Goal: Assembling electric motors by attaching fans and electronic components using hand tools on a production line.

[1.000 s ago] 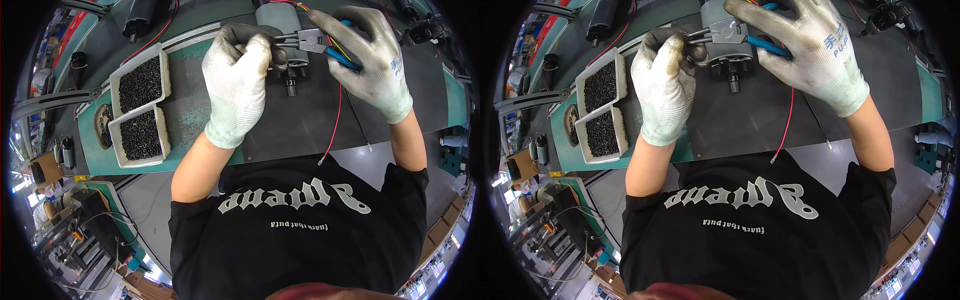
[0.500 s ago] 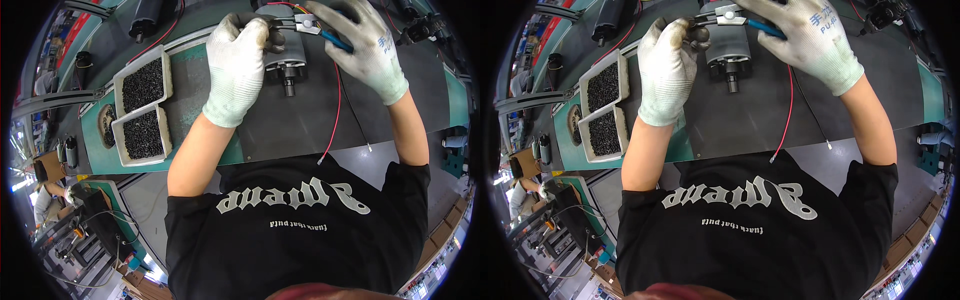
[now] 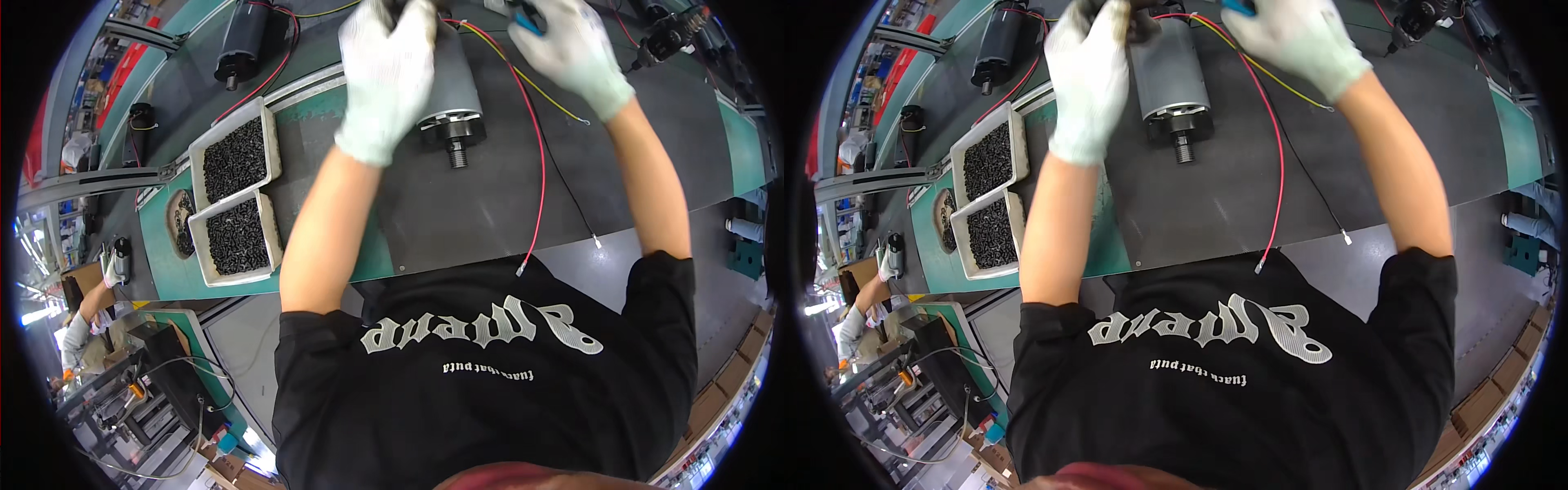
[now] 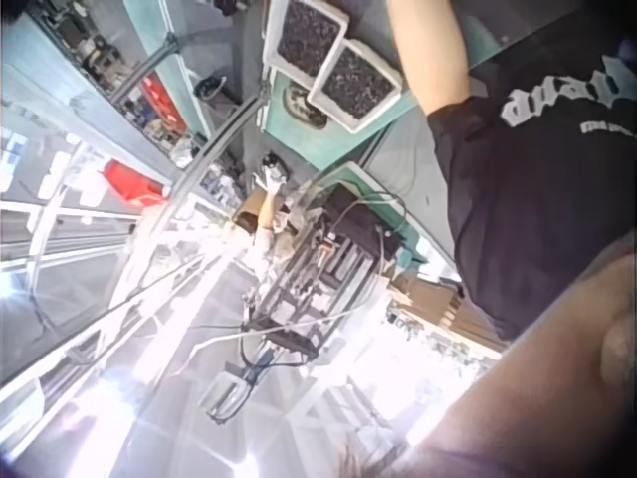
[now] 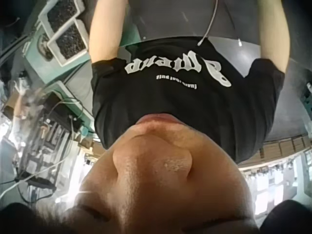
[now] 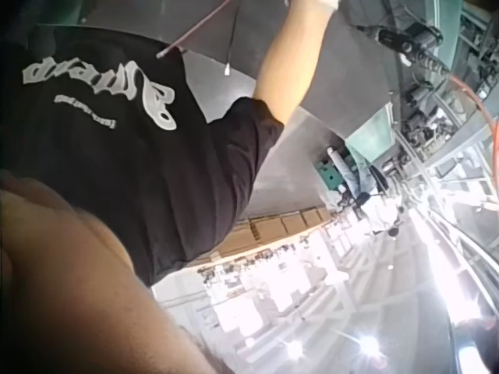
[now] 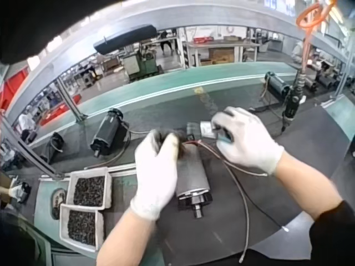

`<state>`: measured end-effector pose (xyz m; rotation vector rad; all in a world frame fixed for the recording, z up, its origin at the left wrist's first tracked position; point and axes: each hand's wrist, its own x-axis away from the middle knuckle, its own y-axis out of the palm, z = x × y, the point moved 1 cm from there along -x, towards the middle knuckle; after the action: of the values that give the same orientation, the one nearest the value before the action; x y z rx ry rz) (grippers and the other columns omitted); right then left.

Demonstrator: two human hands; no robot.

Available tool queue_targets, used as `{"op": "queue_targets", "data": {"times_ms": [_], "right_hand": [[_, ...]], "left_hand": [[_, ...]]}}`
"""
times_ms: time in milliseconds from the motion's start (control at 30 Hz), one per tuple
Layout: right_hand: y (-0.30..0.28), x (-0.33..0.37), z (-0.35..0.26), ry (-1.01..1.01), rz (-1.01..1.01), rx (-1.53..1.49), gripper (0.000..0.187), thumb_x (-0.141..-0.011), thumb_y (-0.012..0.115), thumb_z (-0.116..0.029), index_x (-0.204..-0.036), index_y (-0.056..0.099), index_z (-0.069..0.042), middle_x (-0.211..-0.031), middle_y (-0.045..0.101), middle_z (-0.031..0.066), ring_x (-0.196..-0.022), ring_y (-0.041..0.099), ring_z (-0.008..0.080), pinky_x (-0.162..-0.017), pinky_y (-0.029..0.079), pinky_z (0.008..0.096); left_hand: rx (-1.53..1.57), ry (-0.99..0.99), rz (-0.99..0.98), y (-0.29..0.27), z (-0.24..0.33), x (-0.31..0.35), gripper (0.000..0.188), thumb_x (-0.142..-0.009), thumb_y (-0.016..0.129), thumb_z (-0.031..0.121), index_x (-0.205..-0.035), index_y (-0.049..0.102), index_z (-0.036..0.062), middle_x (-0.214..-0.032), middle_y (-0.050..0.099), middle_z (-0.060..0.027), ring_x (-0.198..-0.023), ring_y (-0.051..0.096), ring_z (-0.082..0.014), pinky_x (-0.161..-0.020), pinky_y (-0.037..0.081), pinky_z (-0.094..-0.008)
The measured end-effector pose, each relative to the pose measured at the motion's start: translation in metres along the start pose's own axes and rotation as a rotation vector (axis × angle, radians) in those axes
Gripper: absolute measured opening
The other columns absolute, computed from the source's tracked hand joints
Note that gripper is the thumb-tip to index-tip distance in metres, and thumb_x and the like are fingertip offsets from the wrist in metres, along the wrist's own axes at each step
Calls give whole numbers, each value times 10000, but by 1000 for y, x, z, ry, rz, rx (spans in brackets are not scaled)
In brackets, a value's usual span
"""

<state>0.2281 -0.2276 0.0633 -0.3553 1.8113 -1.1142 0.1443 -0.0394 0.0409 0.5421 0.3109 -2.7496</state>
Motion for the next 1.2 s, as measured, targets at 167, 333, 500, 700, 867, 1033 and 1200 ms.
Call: {"op": "queue_targets", "data": {"times_ms": [167, 333, 500, 700, 867, 1033, 1200], "right_hand": [[97, 14, 104, 796, -621, -1972, 197, -868, 591, -198, -956, 648, -31, -805, 649, 62, -682, 582, 136, -627, 513, 329], [93, 20, 24, 930, -187, -1755, 238, -850, 555, -181, -1047, 579, -49, -789, 592, 37, -687, 592, 160, -687, 544, 353], [-4, 47, -7, 282, -99, -1813, 337, -786, 596, -98, -1109, 583, -3, -932, 614, 80, -772, 615, 177, -702, 504, 294], [-110, 7, -40, 17, -303, -583, 488, -643, 608, -79, -1120, 624, 25, -1071, 643, 135, -844, 607, 228, -740, 491, 335], [-134, -5, -43, -173, -512, -211, 523, -658, 622, -70, -1175, 619, 12, -1130, 640, 147, -929, 621, 249, -798, 493, 344], [-142, 0, -40, -115, -598, -205, 493, -727, 648, -84, -1213, 609, -8, -1166, 623, 165, -1007, 621, 286, -871, 493, 363], [-137, 10, -44, -21, -657, -209, 472, -783, 669, -95, -1244, 600, -24, -1195, 609, 180, -1069, 621, 316, -929, 492, 377]], "left_hand": [[-630, -275, -75, -10, -92, -64, 818, -857, 506, 642, -1071, 603, -141, -1150, 587, -374, -1140, 560, -471, -976, 440, -465], [-571, -523, -114, 2, -71, -54, 913, -778, 583, 692, -1102, 607, -162, -1062, 651, -334, -1085, 616, -423, -964, 459, -426], [-257, -98, 50, -11, 48, 9, 851, -655, 841, 405, -1238, 508, -118, -1071, 657, -215, -1006, 649, -271, -908, 508, -357], [-61, 501, -39, -22, 53, 60, 959, -491, 889, 232, -1312, 467, -29, -1193, 588, -201, -1057, 622, -269, -907, 523, -374], [155, 565, -124, -15, 44, 63, 999, -504, 948, 418, -1261, 483, -37, -1180, 570, -192, -1058, 606, -309, -880, 520, -421], [23, 667, -141, -16, 50, 73, 938, -451, 974, 361, -1197, 517, 20, -1240, 519, -334, -1131, 562, -383, -943, 478, -454], [30, 629, -203, -20, 56, 82, 783, -422, 987, 359, -994, 590, 3, -1247, 511, -360, -1151, 561, -414, -956, 476, -448]]}}
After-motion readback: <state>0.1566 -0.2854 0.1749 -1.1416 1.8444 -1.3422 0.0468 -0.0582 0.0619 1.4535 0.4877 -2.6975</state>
